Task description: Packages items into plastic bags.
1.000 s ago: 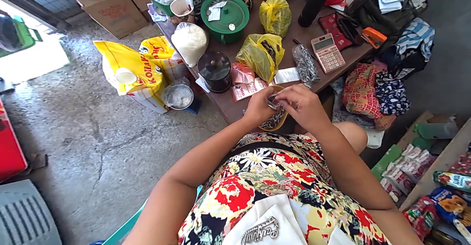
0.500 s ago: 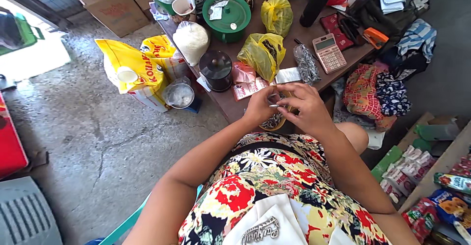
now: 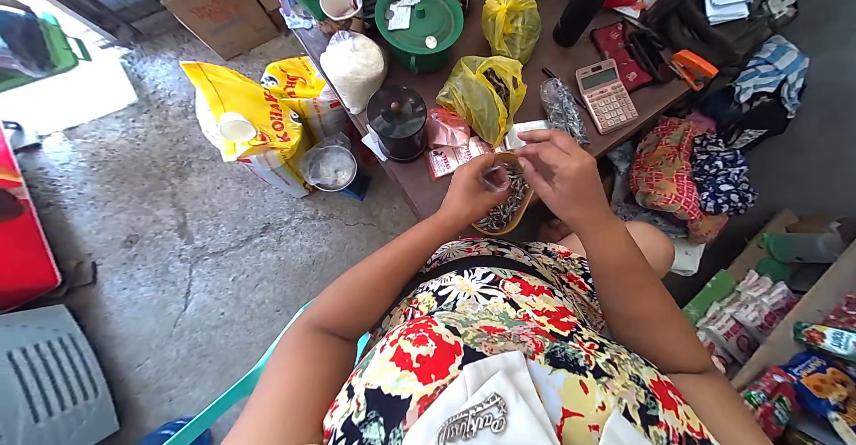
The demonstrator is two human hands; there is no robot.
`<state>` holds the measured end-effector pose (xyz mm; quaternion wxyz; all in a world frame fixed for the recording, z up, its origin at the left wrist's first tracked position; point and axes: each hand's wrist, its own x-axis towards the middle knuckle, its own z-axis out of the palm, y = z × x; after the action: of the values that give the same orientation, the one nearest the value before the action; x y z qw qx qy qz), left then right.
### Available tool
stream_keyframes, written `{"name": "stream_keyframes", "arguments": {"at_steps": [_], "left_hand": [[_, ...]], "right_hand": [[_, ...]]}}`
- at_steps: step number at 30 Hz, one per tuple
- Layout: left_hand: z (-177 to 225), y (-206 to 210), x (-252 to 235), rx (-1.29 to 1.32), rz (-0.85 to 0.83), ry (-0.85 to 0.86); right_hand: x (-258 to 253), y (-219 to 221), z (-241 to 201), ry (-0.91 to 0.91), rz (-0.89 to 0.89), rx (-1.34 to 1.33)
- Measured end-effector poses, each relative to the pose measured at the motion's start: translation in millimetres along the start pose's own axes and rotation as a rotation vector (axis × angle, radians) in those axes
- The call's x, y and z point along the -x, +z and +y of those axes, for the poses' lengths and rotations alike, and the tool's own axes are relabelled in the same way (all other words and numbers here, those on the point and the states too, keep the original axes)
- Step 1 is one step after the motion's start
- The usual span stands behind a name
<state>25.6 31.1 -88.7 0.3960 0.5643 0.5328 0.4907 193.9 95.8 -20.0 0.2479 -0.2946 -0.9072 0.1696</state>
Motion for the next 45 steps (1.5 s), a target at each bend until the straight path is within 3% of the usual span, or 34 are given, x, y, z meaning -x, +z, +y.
{"name": "stream_keyframes", "arguments": {"at_steps": [4,6,9,14,20,29,34,45], "left_hand": [[0,-5,3,0.018,0.027,0.02],[1,-6,4,0.011,0.035,0.02],[2,-8,7,0.01,0.042,0.019],[1,-10,9,0.009,0.056,0.035],[1,-8,9,0.009,0.048,0.033],[-2,-4,7,0.006,0.035,0.04],[-3,-5,7,0.004,0.026,0.05],[-1,-3,1,0.016,-0.013,0.012]], "right_hand": [[16,63,37,0.292,-0.361,-0.055],[26,95,43,0.344,-0.5,-0.037],[34,123,48,0.348,-0.571,0.061],[30,117,48,0.302,-0.609,0.106],[36,126,52,0.219,-0.505,0.168],[38,124,44,0.274,-0.442,0.263],[42,133,47,0.214,-0.416,0.321],[24,74,54,0.538,-0.363,-0.103]]}}
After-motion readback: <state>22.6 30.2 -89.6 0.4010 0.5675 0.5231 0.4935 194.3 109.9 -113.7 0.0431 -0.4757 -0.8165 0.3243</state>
